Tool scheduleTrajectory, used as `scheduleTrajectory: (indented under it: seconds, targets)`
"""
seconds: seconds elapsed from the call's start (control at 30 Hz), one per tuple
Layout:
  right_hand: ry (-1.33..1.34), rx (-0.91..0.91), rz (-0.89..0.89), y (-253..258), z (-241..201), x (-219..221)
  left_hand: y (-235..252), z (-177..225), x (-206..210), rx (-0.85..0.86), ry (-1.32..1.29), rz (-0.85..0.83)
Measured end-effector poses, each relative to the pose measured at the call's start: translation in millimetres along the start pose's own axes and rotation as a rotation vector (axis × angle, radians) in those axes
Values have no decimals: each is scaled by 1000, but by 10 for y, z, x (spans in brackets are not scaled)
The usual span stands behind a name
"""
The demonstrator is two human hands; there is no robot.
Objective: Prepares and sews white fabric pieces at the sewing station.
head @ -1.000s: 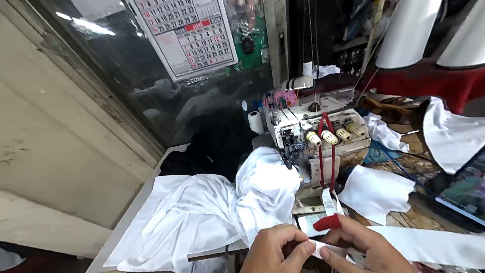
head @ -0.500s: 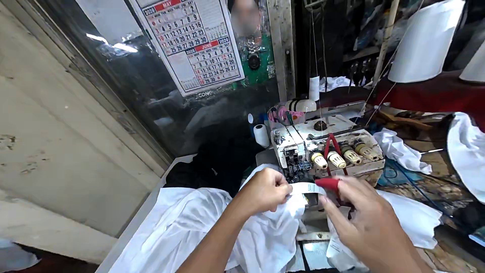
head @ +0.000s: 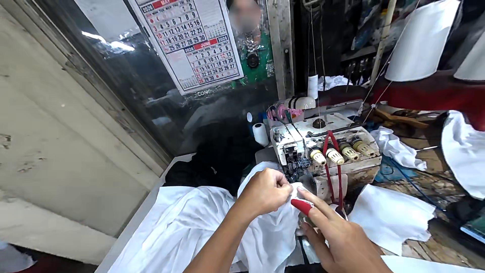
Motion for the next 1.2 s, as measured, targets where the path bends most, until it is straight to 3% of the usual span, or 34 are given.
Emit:
scheduleTrajectory:
  seconds: [0.13, 0.3, 0.4, 0.87, 1.0, 1.2]
  targets:
    - [-101, 17, -74, -11, 0, 66, -36, 81, -80, 33, 131, -8]
    - [-144, 63, -161, 14, -78, 20, -198, 9, -115, 247, 334, 420]
    - [-134, 81, -222, 9, -106, -22, -263, -76, 20, 310, 359, 556]
    - [-37, 32, -135, 2, 120, 118, -203, -65, 91, 273, 500, 662]
    - [6, 4, -100, -26, 130, 124, -244, -65, 72, 302, 496, 674]
    - [8, 106, 29, -119, 117, 87, -477, -84, 198, 411, 444, 639]
Point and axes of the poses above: each hand's wrist, its own y-axis towards the middle knuckle, its own x-axis out of the palm, z = x × y, the point moved 7 cm from there along y, towards the middle knuckle, and after that the axes turned 2 degrees about -x, right-handed, at the moved point
